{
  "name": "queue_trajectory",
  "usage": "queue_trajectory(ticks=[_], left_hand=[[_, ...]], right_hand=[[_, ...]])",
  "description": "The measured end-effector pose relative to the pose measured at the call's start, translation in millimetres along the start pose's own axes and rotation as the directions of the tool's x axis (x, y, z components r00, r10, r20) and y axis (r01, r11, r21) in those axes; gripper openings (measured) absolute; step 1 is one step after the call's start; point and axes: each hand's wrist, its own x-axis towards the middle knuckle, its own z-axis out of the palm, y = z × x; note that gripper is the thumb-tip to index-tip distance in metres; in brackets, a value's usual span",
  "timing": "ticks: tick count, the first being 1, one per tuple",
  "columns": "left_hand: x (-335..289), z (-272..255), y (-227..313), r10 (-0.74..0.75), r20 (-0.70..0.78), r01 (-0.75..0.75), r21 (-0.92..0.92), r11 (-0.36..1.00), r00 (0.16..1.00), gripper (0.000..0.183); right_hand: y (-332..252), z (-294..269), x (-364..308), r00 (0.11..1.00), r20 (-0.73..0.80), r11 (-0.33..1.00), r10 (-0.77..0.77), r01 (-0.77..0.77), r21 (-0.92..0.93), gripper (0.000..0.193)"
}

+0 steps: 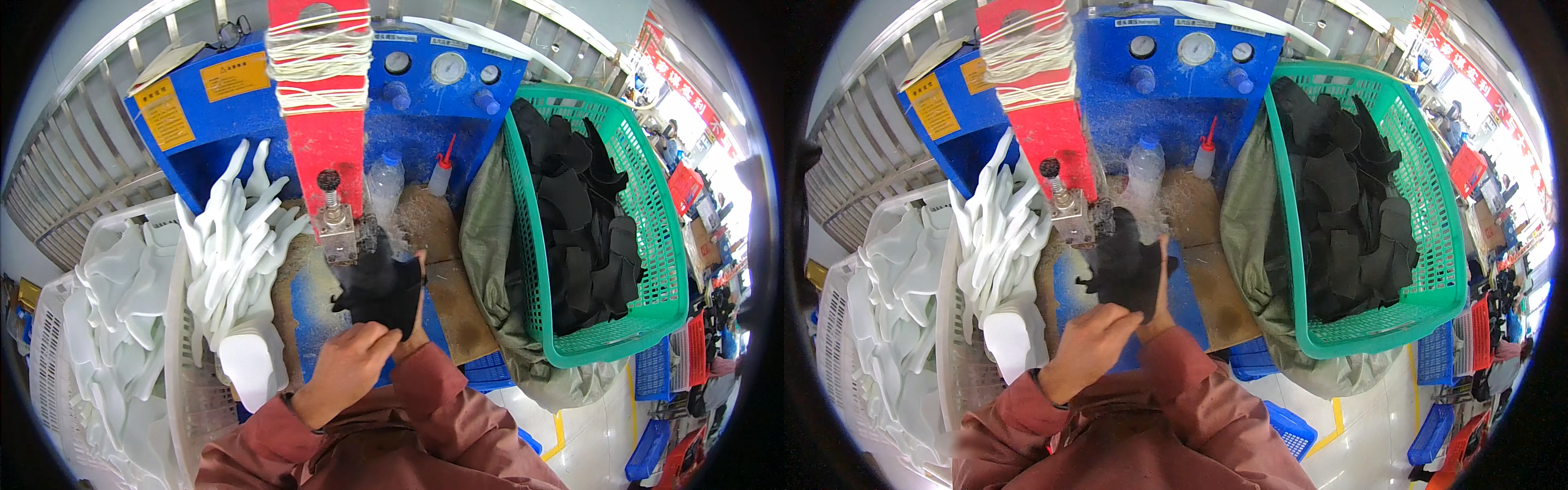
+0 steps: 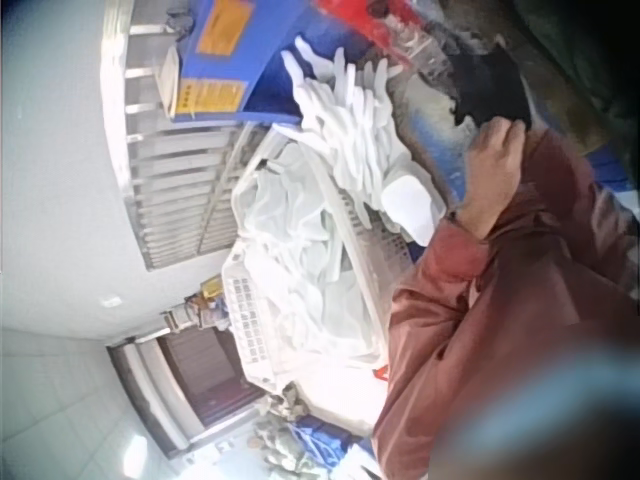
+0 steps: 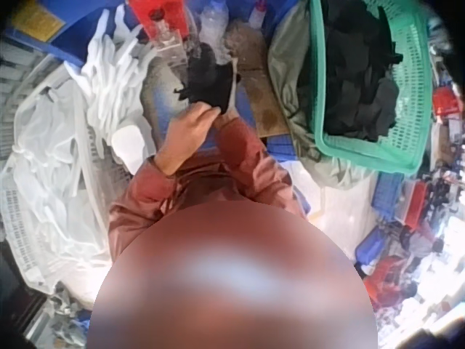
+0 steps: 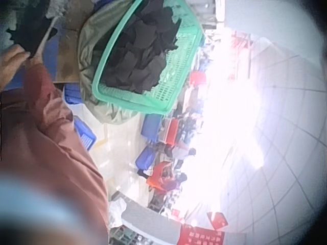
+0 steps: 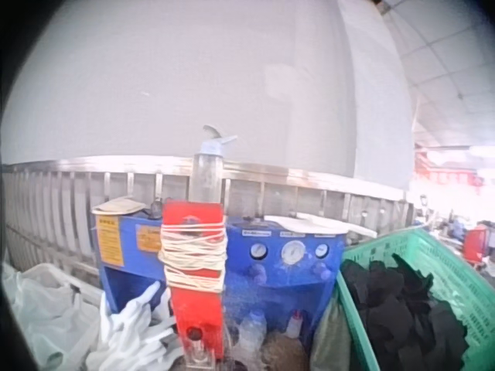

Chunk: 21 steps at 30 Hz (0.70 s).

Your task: The person repeatedly picks black glove shells and white insoles, aligns them, and presses them together under a pneumatic press. The finished gloves are placed into a blue basket. The process is repeated for multiple units.

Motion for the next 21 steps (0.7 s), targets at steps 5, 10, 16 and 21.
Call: queue_trajectory(ticks=[5, 10, 16, 21], left_hand=[[-21.4, -16.8, 2.3, -0.039, -0.002, 0.039, -0.047, 0.998, 0.999, 0.025], [-13.5, -0.6, 19.2, 0.037, 0.049, -0.029, -0.155, 0.988, 0.998, 0.026], [-22.3, -18.7, 17.2, -0.038, 0.039, 0.043, -0.143, 0.989, 0.999, 0.024], [-52.2, -54.3, 2.0, -0.192, -0.063, 0.187, -0.075, 0.979, 0.979, 0.023]], right_hand=[[24.4, -4.4, -6.0, 0.98, -0.105, 0.985, 0.168, -0.171, -0.016, 0.086], [-3.8, -4.3, -41.5, 0.992, 0.064, 0.994, 0.105, -0.106, 0.021, 0.092], [12.2, -0.2, -27.9, 0.989, 0.012, 0.988, 0.146, -0.146, -0.041, 0.087], [31.8, 5.7, 8.1, 0.986, -0.092, 0.99, 0.136, -0.14, -0.033, 0.088]])
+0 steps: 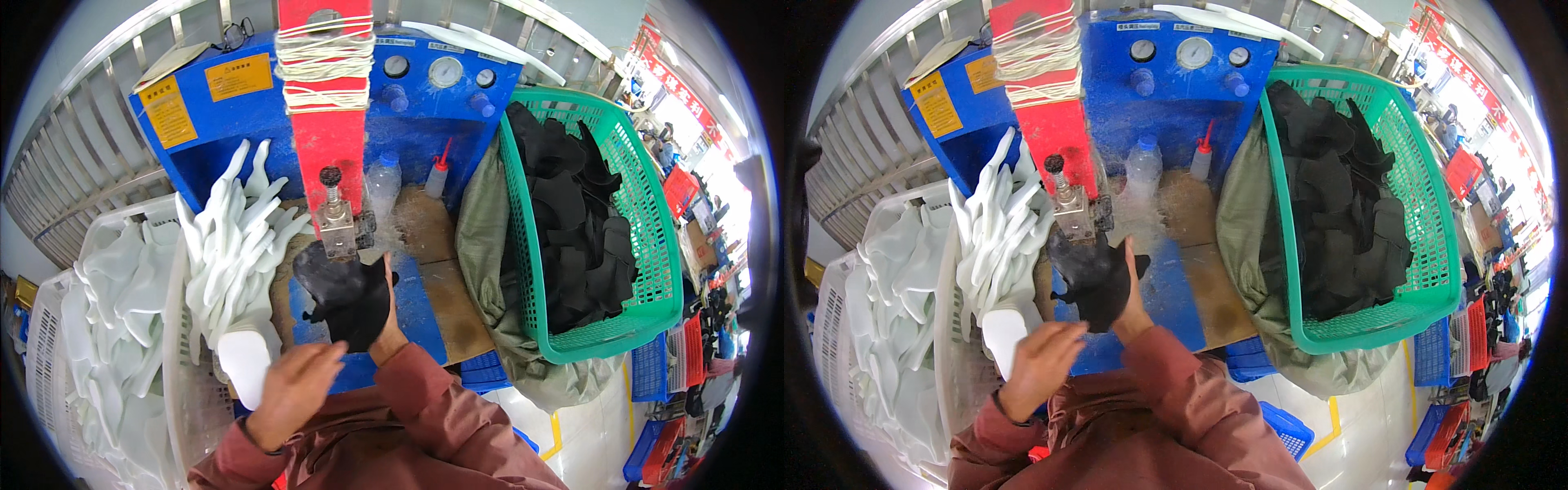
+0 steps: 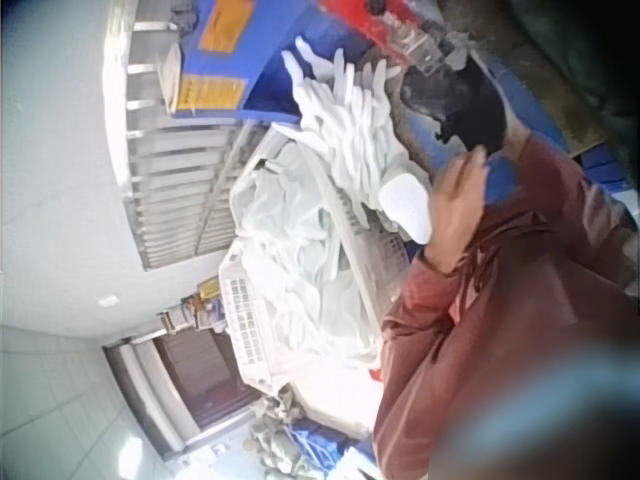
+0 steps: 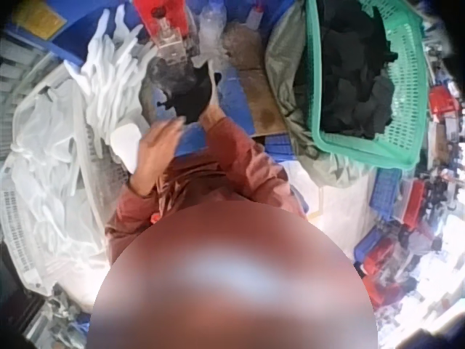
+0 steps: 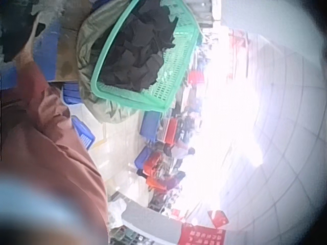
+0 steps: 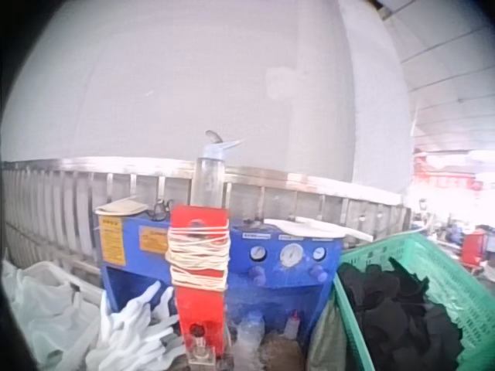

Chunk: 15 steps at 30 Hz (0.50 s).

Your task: The person repeatedly picks black glove shells and white insoles, aligns them, and presses them together under a pneumatic press. The finished gloves are placed into a blue basket. The process is repeated for multiple units.

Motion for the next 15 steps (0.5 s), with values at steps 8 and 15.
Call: queue_trajectory(ticks=[8, 15], left_hand=[[-43.9, -46.7, -80.3, -0.359, -0.047, 0.352, 0.36, 0.864, 0.932, 0.035], [-48.3, -41.9, -112.2, -0.406, 0.062, 0.339, 0.445, 0.829, 0.912, 0.036]], right_hand=[[-15.5, 8.4, -2.3, 0.99, 0.097, 0.993, -0.107, 0.1, 0.067, 0.072], [-30.3, 4.0, -11.9, 0.989, 0.09, 0.992, -0.121, 0.117, 0.049, 0.076]])
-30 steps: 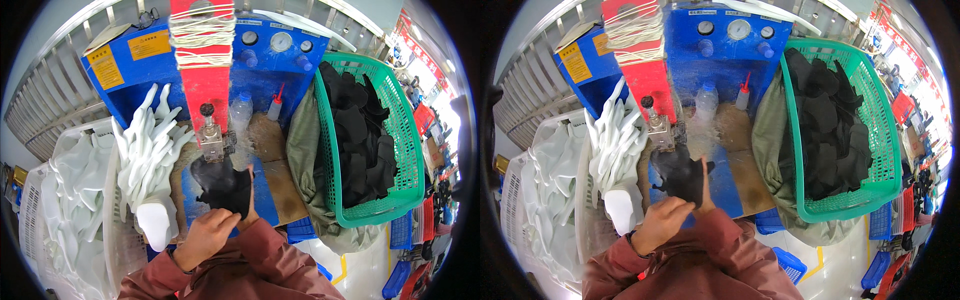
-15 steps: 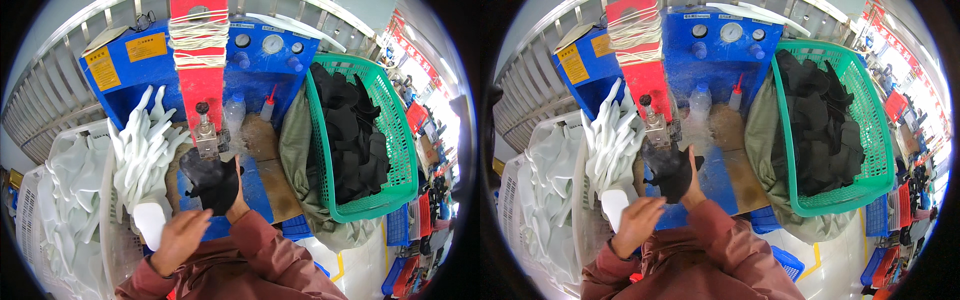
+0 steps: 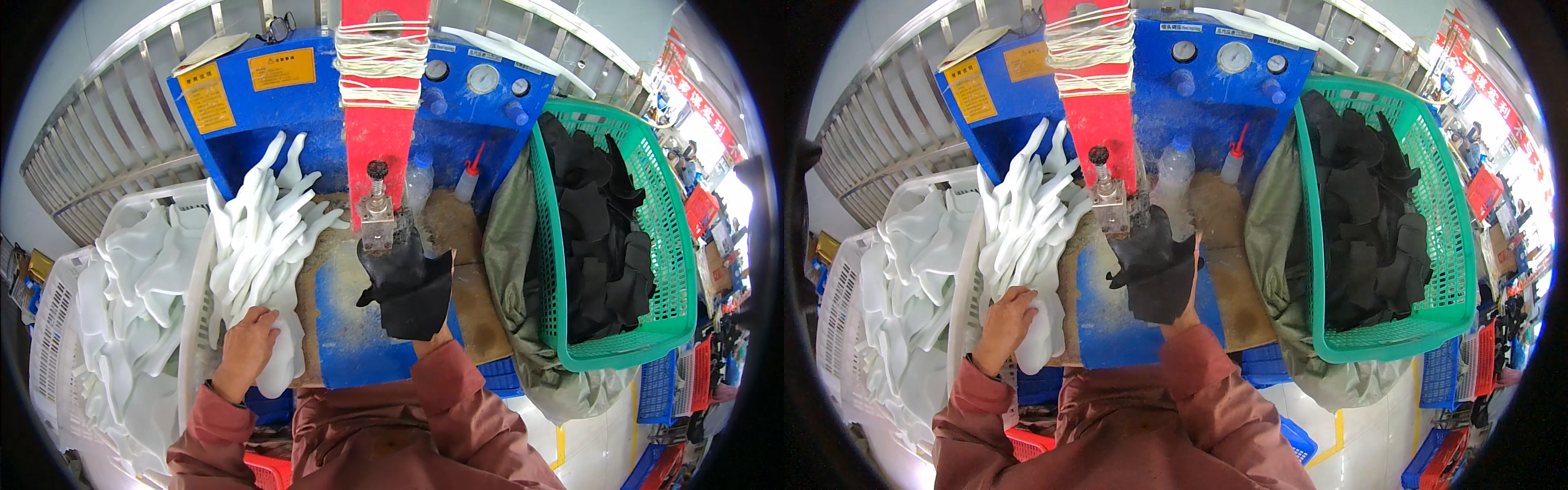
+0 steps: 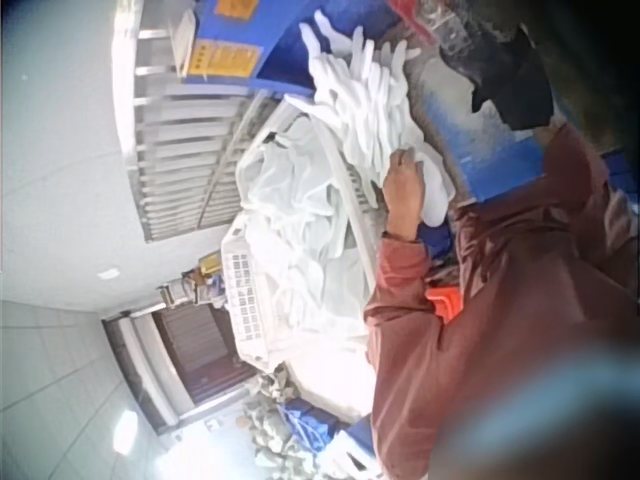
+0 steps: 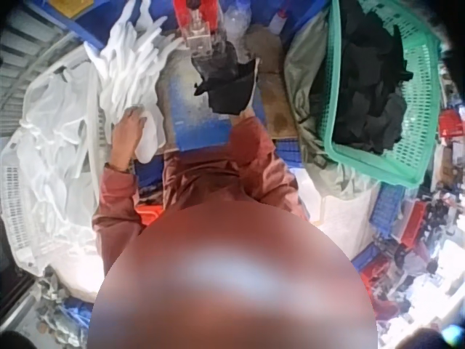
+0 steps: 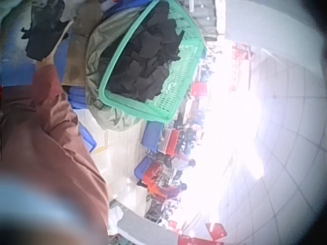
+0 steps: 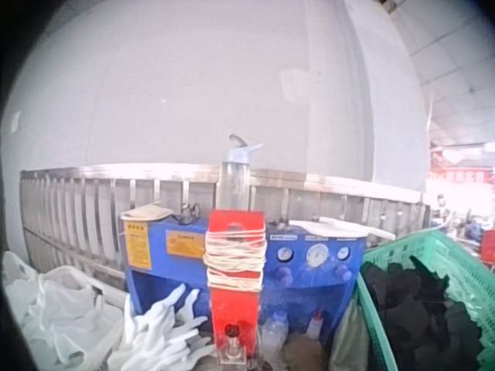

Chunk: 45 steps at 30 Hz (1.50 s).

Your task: The person repeatedly picks black glove shells and white insoles, aligns them, and presses them together under a pneumatic press. The finished gloves are placed into a blue basket. The process is repeated for multiple units.

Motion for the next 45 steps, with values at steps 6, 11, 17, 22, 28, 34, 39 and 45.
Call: queue_trajectory(ticks=[6, 11, 17, 22, 28, 34, 39, 45], left_hand=[[-1.9, -1.7, 1.6, -0.003, -0.059, -0.003, -0.094, 0.996, 0.998, 0.026], [-4.4, 8.6, -0.6, 0.068, -0.196, -0.082, -0.067, 0.994, 0.978, 0.018], [-5.3, 13.0, -3.4, 0.145, -0.274, -0.149, 0.007, 0.989, 0.951, 0.014], [-6.1, 7.7, -5.6, 0.167, -0.254, -0.169, 0.015, 0.986, 0.953, 0.012], [-8.3, 2.1, -5.7, 0.188, -0.287, -0.181, 0.052, 0.982, 0.939, 0.012], [-17.9, -16.6, -9.9, 0.08, -0.271, -0.086, -0.01, 0.996, 0.959, 0.011], [-19.4, -22.6, -7.6, -0.009, -0.217, -0.029, -0.171, 0.985, 0.976, 0.012], [-20.9, -28.1, -2.8, -0.097, -0.091, 0.055, -0.384, 0.922, 0.991, 0.014]], right_hand=[[-7.0, -2.6, -23.3, 0.994, 0.11, 0.996, 0.015, -0.024, 0.083, 0.081], [-11.6, -9.5, -34.4, 0.995, 0.102, 0.999, -0.004, 0.0, 0.036, 0.082], [-4.7, -16.3, -33.8, 0.999, 0.027, 0.999, -0.032, 0.032, -0.021, 0.083], [-7.0, -19.8, -38.2, 0.992, 0.114, 0.997, -0.055, 0.061, -0.047, 0.084], [-4.3, -15.7, -21.4, 0.998, 0.066, 0.998, -0.006, 0.001, 0.063, 0.082], [19.4, -5.5, 14.8, 0.991, 0.125, 0.997, 0.049, -0.055, 0.048, 0.076], [31.9, -8.0, 27.4, 0.995, 0.041, 0.991, 0.09, -0.093, 0.097, 0.076], [12.6, -4.2, 1.0, 0.993, 0.116, 1.0, 0.023, -0.024, 0.01, 0.076]])
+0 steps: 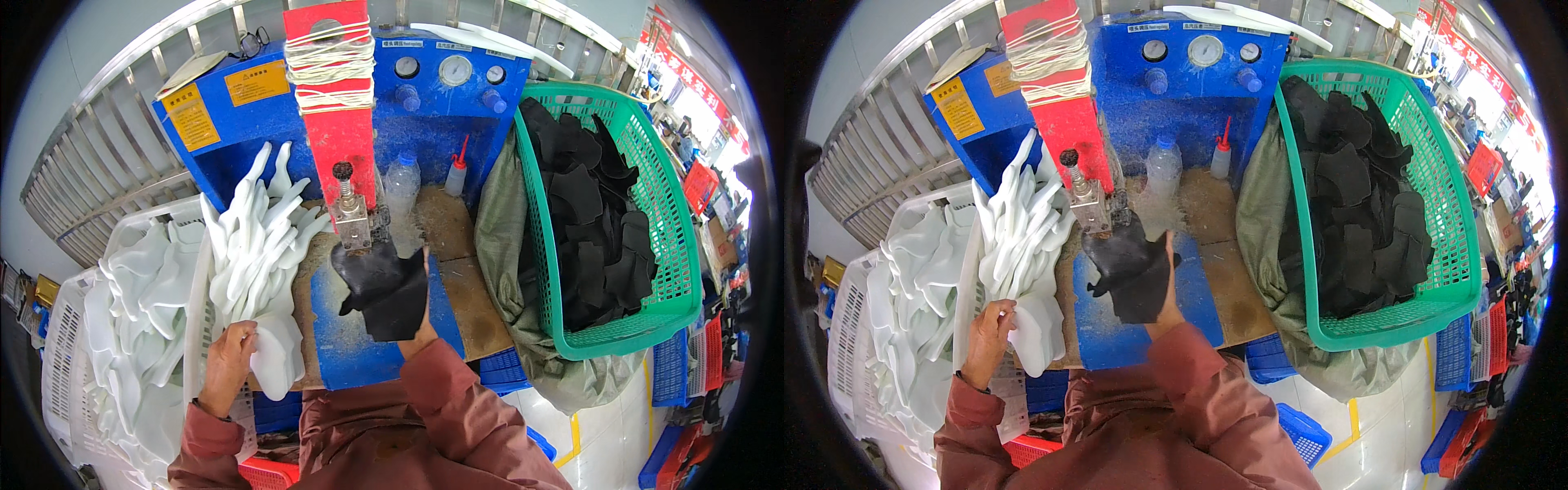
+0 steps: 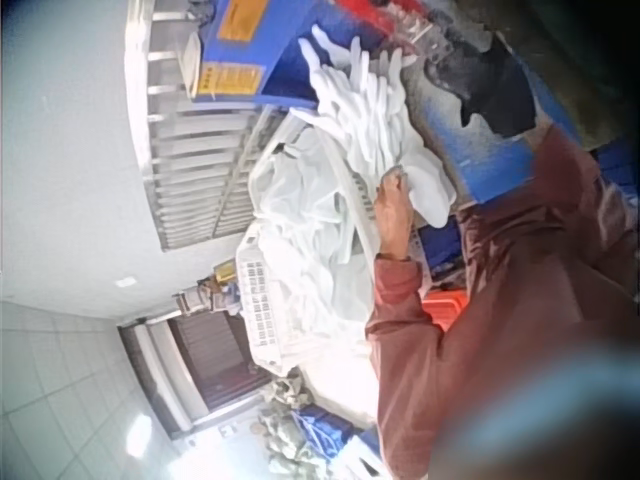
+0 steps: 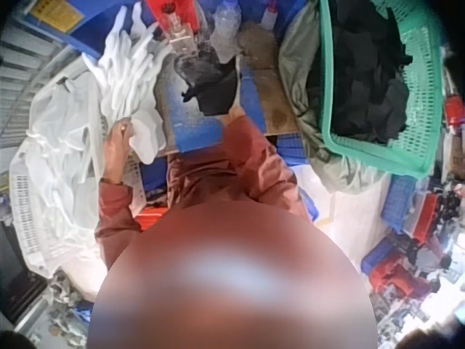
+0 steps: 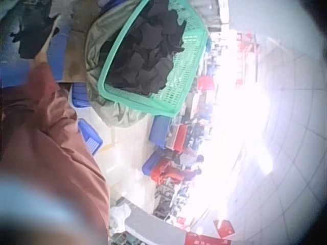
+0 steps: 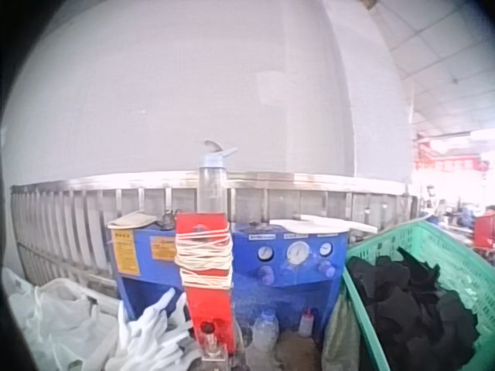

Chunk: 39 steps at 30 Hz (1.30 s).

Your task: The person repeatedly picks black glove shells and white insoles, aligns them, and presses them together under a pneumatic press. The finished gloves are placed into a blue basket. The process is repeated for multiple units.

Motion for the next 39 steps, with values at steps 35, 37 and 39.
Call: queue_trajectory(ticks=[35, 37, 39], left_hand=[[11.1, -2.9, -3.2, 0.257, -0.174, -0.222, 0.197, 0.955, 0.951, 0.015], [10.2, -7.4, -1.0, 0.267, -0.168, -0.233, 0.197, 0.952, 0.949, 0.014], [9.9, -9.8, -1.0, 0.278, -0.177, -0.246, 0.183, 0.952, 0.944, 0.014]], right_hand=[[-14.3, -27.7, -56.2, 0.96, -0.281, 1.0, -0.014, 0.014, 0.0, 0.073], [-10.6, -26.7, -59.1, 0.96, -0.281, 1.0, 0.0, 0.001, 0.005, 0.074], [-7.7, -26.8, -61.6, 0.954, -0.3, 1.0, 0.013, -0.016, -0.007, 0.075]])
